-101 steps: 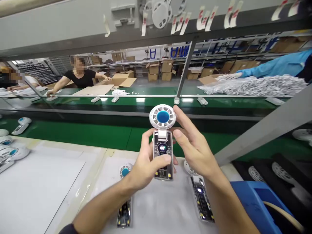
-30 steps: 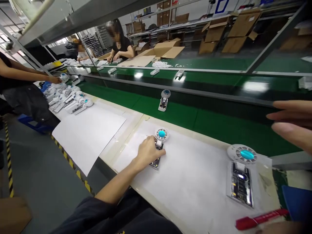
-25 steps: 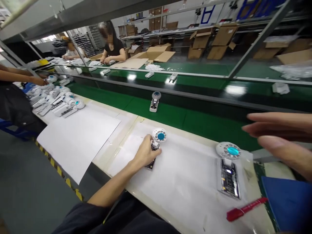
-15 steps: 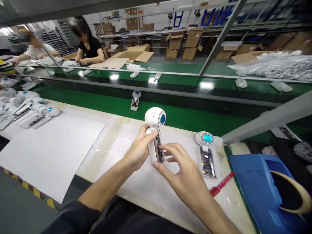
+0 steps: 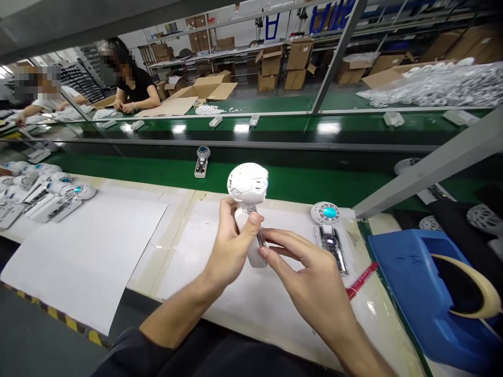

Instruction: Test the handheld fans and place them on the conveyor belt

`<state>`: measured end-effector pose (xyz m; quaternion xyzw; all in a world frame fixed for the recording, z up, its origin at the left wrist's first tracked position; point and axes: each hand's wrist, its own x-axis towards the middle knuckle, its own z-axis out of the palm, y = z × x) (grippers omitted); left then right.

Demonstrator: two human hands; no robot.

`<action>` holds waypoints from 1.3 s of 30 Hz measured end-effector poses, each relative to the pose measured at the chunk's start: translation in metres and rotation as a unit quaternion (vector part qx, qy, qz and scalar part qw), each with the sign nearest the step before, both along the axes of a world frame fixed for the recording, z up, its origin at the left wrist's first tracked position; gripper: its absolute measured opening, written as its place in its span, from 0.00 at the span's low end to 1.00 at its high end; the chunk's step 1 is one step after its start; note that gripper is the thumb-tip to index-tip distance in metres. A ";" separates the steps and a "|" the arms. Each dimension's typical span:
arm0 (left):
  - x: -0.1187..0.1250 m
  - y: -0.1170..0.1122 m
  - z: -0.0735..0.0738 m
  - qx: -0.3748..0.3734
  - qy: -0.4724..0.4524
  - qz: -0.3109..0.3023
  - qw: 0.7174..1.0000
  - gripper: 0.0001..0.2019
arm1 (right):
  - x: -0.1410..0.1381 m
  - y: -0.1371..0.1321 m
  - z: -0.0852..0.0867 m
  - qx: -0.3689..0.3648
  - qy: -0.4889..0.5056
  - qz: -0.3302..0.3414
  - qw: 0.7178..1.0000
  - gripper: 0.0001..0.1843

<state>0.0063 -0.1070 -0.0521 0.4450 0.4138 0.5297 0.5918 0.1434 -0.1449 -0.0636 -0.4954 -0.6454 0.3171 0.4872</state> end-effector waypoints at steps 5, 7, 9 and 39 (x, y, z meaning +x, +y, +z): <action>0.001 -0.002 0.003 0.026 0.018 0.013 0.999 0.20 | 0.003 0.000 0.010 0.031 -0.057 -0.020 0.998 0.15; 0.002 -0.002 0.004 0.027 0.013 0.006 1.000 0.19 | 0.004 0.000 0.012 0.051 -0.068 -0.021 0.996 0.16; 0.003 -0.002 0.003 0.035 0.001 0.007 0.999 0.17 | 0.003 0.000 0.012 0.081 -0.084 -0.024 0.993 0.15; 0.004 -0.019 0.034 0.177 -0.182 0.061 0.965 0.13 | -0.032 -0.041 -0.003 0.308 -0.105 -0.111 0.939 0.17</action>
